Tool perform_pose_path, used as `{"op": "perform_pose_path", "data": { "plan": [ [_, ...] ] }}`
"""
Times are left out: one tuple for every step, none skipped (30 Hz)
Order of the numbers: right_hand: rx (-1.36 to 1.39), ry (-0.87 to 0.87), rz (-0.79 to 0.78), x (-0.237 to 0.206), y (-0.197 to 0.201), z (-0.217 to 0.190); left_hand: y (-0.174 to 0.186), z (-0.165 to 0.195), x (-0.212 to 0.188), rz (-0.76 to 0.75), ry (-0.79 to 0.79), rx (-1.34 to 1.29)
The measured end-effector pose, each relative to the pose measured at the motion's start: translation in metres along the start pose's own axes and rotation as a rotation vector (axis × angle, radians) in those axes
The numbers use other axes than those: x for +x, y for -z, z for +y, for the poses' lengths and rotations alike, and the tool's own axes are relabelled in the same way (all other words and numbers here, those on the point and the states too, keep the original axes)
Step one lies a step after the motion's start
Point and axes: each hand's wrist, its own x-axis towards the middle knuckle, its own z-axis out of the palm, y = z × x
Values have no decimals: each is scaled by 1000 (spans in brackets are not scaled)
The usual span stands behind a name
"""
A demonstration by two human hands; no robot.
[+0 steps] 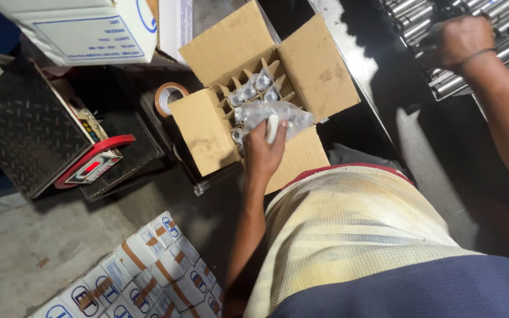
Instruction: The person packs small wrapped items into a cardboard box with internal dividers, then seals the box with tape and stacks it with other boxes. The person repeats this process for multiple boxes.
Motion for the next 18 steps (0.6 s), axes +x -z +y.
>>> {"op": "perform_pose_path", "data": {
  "plan": [
    [115, -36, 45, -4, 14, -6, -1, 0, 1, 0, 5, -46],
    [230, -67, 90, -8, 27, -15, -2, -1, 2, 17, -23, -57],
    [385, -131, 132, -15, 40, -28, -3, -3, 2, 33, -42, -70],
    [541, -199, 164, -24, 51, -46, -5, -7, 2, 43, -56, -83],
    [1121, -300, 75, -31, 59, -69, -8, -11, 2, 40, -33, -92],
    [1696, -392, -30, -38, 66, -95, -12, -15, 1, 39, -19, -103],
    [1805, -317, -126, -42, 73, -121, -17, -20, 0, 39, -7, -112],
    [1909, -239, -229, -44, 78, -148, -24, -25, -1, 32, 32, -128],
    [1853, -233, -219, -44, 83, -173, -33, -30, -3, 27, 74, -142],
    [1800, -224, -209, -42, 86, -197, -41, -35, -5, 23, 115, -154],
    [1524, 3, -76, -37, 90, -214, -52, -39, -8, 20, -38, -229],
    [1236, 220, 53, -31, 91, -229, -62, -43, -9, 15, -194, -302],
    [937, 425, 177, -26, 90, -241, -68, -49, -10, 6, -350, -373],
    [1156, 354, 145, -19, 87, -251, -70, -57, -9, -38, -219, -524],
    [1374, 277, 104, -14, 81, -259, -70, -66, -5, -84, -89, -674],
    [1589, 190, 56, -8, 74, -268, -66, -77, -3, -135, 39, -825],
    [1763, 52, -261, -3, 65, -277, -57, -90, 4, 47, 301, -1008],
    [1902, -97, -589, 4, 54, -289, -44, -105, 11, 230, 562, -1180]
  ]
}}
